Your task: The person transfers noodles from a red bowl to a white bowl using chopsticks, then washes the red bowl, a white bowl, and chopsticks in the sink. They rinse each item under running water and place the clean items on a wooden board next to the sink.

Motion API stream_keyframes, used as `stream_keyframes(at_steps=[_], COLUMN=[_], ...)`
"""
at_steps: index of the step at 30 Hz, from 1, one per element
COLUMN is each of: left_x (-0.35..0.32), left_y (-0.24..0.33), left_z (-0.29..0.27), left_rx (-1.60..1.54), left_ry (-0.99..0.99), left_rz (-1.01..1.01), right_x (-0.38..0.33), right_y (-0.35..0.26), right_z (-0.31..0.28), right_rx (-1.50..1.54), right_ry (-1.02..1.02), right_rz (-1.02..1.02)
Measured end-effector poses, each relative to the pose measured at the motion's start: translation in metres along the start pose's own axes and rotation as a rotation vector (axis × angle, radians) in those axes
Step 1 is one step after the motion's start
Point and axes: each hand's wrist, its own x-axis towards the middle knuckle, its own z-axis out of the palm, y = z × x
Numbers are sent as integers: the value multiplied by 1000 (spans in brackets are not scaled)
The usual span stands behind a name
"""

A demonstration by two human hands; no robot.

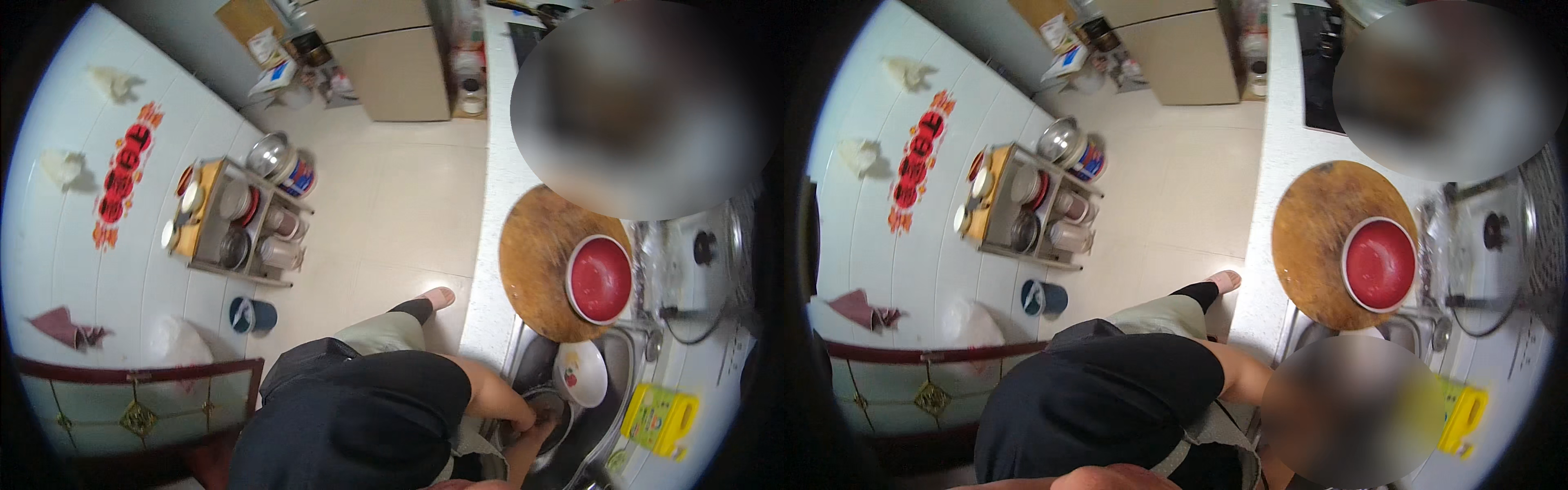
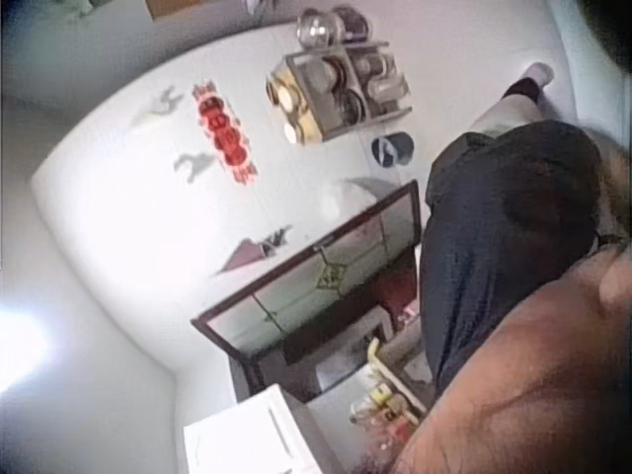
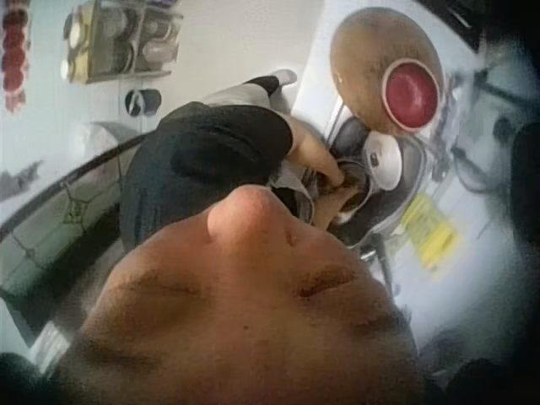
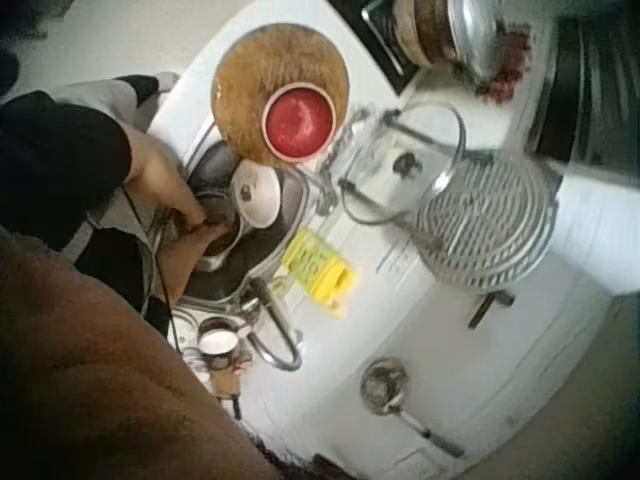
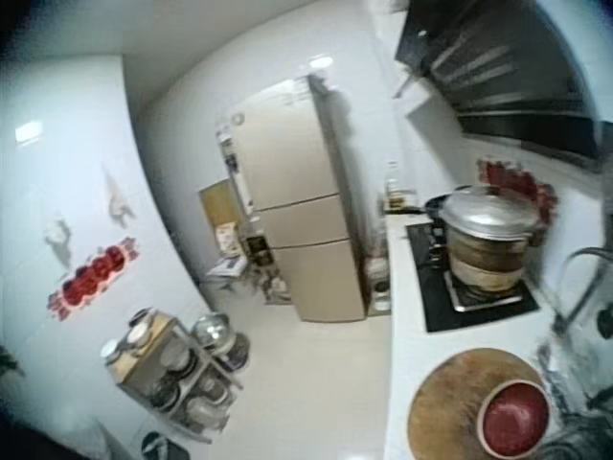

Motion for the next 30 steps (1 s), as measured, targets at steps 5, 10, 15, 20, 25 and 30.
stream_keyframes(at_steps=[5,10,15,20,25,30], left_x=[-7,0,-13,-49,-66,-76], left_y=[-66,-82,18,189,233,212], left_z=[-19,-28,-2,14,-9,-45], left_rx=[69,132,20,-146,0,106], left_ry=[-4,-88,-276,-566,-618,-552], left_rz=[-182,-212,87,660,782,856], right_x=[7,11,14,9,-1,-23], right_y=[4,-6,-11,-19,-23,-38], right_z=[-17,-24,-29,-32,-36,-71], right_rx=[-93,-131,-172,-172,-220,-357], right_ry=[21,26,14,38,93,285], right_rz=[-41,-64,-91,-120,-235,-547])
